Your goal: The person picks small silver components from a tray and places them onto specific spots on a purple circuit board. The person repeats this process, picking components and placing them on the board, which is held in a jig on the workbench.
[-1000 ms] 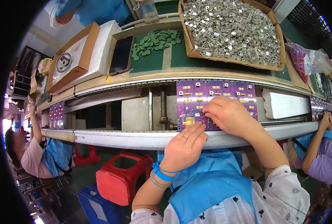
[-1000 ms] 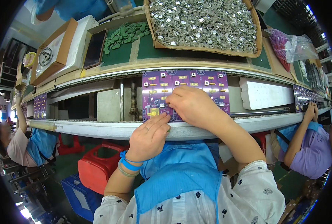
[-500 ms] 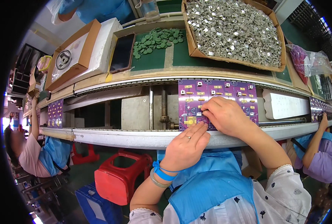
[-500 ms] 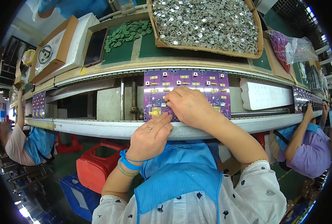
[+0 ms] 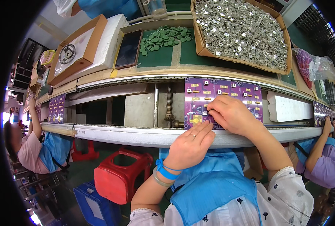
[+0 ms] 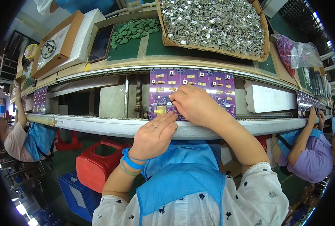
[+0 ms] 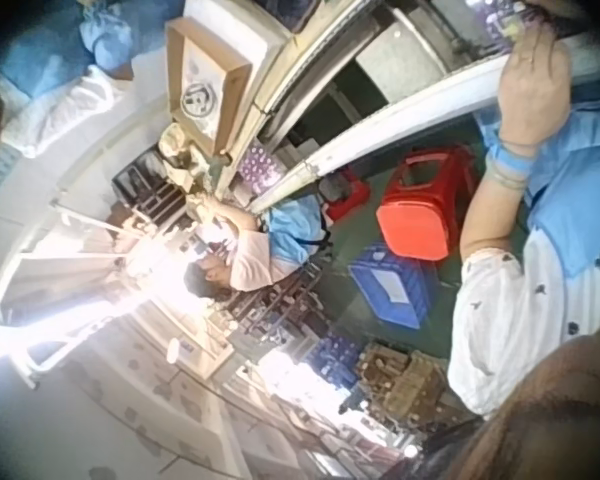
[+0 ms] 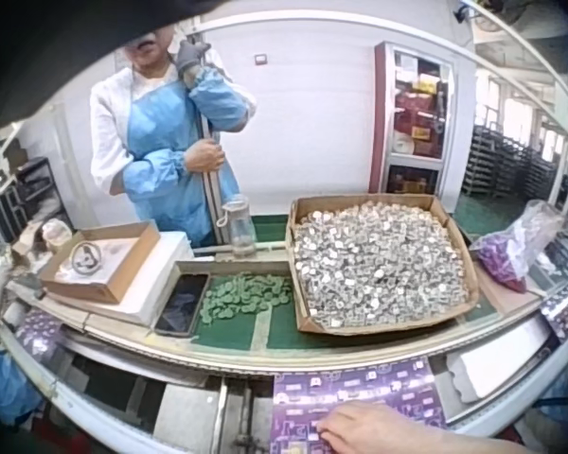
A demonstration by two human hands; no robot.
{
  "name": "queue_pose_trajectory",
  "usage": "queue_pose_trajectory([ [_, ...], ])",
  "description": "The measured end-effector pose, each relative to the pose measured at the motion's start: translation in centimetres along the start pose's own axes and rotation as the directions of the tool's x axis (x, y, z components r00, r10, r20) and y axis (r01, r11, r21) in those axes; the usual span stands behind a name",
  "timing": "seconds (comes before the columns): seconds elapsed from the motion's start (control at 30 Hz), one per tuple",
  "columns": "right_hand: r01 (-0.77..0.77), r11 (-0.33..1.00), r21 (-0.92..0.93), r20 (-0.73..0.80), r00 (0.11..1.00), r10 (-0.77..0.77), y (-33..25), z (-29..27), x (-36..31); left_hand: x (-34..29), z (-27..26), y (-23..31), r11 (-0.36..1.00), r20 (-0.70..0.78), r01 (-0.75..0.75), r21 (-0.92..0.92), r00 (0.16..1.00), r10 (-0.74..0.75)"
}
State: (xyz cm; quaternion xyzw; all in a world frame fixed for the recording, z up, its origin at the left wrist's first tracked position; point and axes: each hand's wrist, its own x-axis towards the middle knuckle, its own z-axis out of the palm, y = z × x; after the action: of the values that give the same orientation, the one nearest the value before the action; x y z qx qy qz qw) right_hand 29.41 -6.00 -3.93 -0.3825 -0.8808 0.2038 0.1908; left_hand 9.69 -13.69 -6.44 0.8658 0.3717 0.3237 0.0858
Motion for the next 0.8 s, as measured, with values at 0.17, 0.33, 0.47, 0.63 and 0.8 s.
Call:
queue_pose_trajectory([
  [0.17, 0.016, 1.000, -0.011, 0.007, 1.000, -0.016, -0.2, 0.0, 0.2, 0.0, 0.0, -0.1, 1.000, 0.000, -0.002, 0.003, 1.000, 0.002],
  [0.33, 0.027, 0.999, -0.035, 0.011, 1.000, -0.026, -0.5, -0.1, 0.3, 0.0, 0.1, -0.1, 1.000, -0.001, 0.006, -0.010, 1.000, -0.006],
  [0.47, 0.032, 0.998, -0.053, 0.020, 0.999, -0.031, -0.5, -0.1, 0.4, -0.1, 0.1, 0.0, 1.000, -0.007, 0.011, -0.013, 1.000, -0.011],
  [0.63, 0.067, 0.991, -0.117, -0.029, 0.997, -0.071, -0.4, 0.8, -0.1, 0.0, 0.1, 0.0, 1.000, -0.002, 0.016, -0.023, 1.000, -0.016],
  [0.8, 0.056, 0.992, -0.116, -0.066, 0.996, -0.064, -0.5, 0.9, -0.4, 0.0, 0.0, 0.1, 1.000, -0.007, 0.017, -0.021, 1.000, -0.018],
])
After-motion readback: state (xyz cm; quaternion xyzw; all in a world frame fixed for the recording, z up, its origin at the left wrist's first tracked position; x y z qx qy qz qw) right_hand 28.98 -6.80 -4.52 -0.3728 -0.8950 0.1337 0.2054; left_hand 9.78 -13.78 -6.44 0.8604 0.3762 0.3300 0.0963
